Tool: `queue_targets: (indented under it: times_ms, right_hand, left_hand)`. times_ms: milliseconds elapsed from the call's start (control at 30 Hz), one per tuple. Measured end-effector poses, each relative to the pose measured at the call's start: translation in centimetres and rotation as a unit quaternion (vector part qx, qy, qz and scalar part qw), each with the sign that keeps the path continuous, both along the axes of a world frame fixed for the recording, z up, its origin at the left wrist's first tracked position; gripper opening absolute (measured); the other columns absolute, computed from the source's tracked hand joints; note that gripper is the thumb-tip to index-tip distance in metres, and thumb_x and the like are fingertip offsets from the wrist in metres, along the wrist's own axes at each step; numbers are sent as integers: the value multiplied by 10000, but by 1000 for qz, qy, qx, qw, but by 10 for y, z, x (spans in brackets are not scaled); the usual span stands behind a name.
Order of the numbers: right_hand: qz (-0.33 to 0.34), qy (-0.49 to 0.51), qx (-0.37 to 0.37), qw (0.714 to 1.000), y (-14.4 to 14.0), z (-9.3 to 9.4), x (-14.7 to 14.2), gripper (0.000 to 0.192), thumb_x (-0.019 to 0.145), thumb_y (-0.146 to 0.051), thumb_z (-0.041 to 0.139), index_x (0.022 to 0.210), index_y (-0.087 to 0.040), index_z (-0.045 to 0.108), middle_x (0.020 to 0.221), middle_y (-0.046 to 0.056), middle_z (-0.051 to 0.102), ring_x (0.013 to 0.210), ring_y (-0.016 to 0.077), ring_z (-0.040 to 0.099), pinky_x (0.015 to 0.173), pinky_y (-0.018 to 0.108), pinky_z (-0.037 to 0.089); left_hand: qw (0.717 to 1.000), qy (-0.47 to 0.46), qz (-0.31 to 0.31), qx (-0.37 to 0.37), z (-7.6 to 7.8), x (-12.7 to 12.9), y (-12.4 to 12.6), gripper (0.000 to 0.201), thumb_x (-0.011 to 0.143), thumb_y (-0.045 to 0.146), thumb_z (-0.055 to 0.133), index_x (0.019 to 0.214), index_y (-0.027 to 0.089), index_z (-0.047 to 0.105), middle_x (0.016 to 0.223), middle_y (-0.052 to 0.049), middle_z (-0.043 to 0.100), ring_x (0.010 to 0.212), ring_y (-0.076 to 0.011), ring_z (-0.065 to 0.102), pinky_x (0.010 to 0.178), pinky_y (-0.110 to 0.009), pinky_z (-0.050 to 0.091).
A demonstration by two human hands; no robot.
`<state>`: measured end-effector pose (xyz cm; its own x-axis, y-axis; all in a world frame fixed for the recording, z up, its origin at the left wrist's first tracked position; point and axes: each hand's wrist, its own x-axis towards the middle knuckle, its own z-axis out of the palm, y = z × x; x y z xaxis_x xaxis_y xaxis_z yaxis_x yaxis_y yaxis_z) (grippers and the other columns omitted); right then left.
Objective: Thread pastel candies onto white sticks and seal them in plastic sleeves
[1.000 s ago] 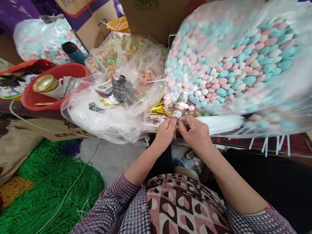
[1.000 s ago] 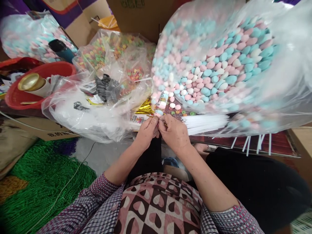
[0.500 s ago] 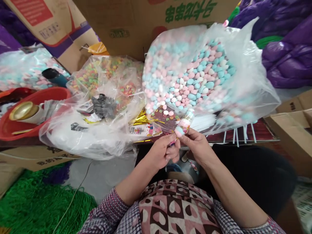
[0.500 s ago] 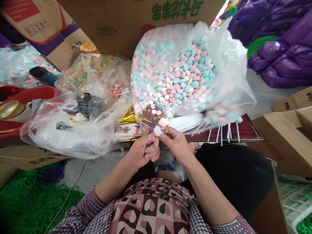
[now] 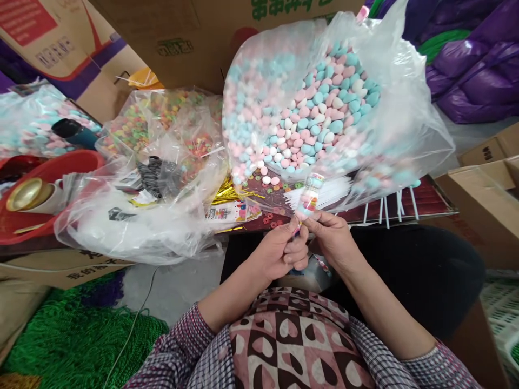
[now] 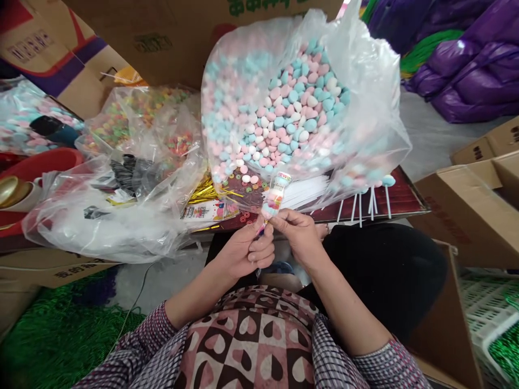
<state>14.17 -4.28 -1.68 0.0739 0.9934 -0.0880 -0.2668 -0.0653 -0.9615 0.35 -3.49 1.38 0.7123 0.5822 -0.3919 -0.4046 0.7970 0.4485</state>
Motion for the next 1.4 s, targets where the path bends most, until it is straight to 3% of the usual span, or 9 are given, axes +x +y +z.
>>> queue_targets:
  times_ms: [200, 400, 533, 700, 867, 1000, 1100, 1267, 1400]
  right_hand:
    - [-92, -220, 147, 960, -3, 1, -3, 72, 812, -268, 693, 747, -240, 710, 823, 12, 716, 793, 179, 653, 801, 340, 514]
    - [-55, -294, 149, 943, -3, 9, -2, 107, 868, -292, 616, 804, -250, 691, 786, 13, 696, 745, 178, 650, 703, 314, 509]
    - [-71, -412, 172, 892, -7, 18, -5, 126, 861, -237, 578, 756, -250, 646, 647, -8, 631, 697, 174, 638, 659, 292, 484]
    - [-80, -502, 288, 812, -12, 31, -13, 129, 819, -153, 559, 731, -239, 595, 623, -17, 610, 659, 158, 612, 647, 274, 464]
    - [-113, -515, 255, 811, 1, 49, -9, 117, 831, -170, 547, 753, -240, 600, 670, -13, 653, 640, 152, 618, 609, 266, 454]
    - [-193, -539, 256, 779, 13, 72, -8, 149, 849, -185, 539, 735, -247, 612, 706, 16, 672, 674, 174, 622, 647, 292, 455]
    - [-178, -542, 303, 764, 10, 79, -19, 161, 856, -159, 533, 753, -243, 624, 704, 22, 671, 678, 167, 622, 652, 285, 453]
    - [-57, -538, 337, 770, 0, 63, -32, 152, 852, -147, 535, 750, -227, 615, 633, -16, 647, 590, 129, 594, 567, 244, 425]
    - [-86, -534, 282, 792, 4, 60, -27, 116, 842, -173, 560, 749, -214, 616, 674, -8, 669, 620, 139, 616, 572, 242, 434]
  left_hand:
    - [991, 69, 102, 45, -3, 6, 2, 438, 791, 545, 680, 671, 178, 473, 399, 117, 278, 309, -38, 220, 360, -177, 286]
    - [974, 153, 75, 147, -10, -1, 4, 487, 764, 627, 657, 676, 176, 496, 431, 116, 297, 333, -38, 249, 407, -205, 372]
    - [963, 169, 91, 188, -11, -6, 5, 413, 793, 574, 659, 767, 171, 576, 521, 69, 461, 446, -65, 424, 521, -217, 427]
    - [958, 83, 158, 225, 11, -12, 12, 441, 753, 409, 755, 1145, 232, 655, 1004, -42, 686, 977, -177, 632, 839, -272, 479]
    - [917, 91, 225, 316, 43, -35, 8, 482, 844, 660, 512, 908, 248, 755, 936, -81, 710, 1076, -264, 620, 917, -398, 488]
    - [872, 189, 141, 429, 43, -46, -1, 645, 868, 715, 377, 691, 220, 750, 691, -102, 664, 945, -254, 631, 905, -388, 469]
    - [901, 195, 105, 372, 32, -43, 4, 655, 854, 733, 390, 756, 186, 738, 647, -67, 621, 703, -167, 572, 747, -303, 469]
    - [955, 130, 167, 208, 33, -52, 20, 741, 838, 785, 324, 774, 150, 701, 403, 58, 301, 372, -80, 257, 452, -239, 323]
    - [947, 182, 27, 263, 27, -59, 14, 722, 848, 751, 380, 634, 122, 664, 351, 49, 295, 333, -62, 246, 399, -224, 215]
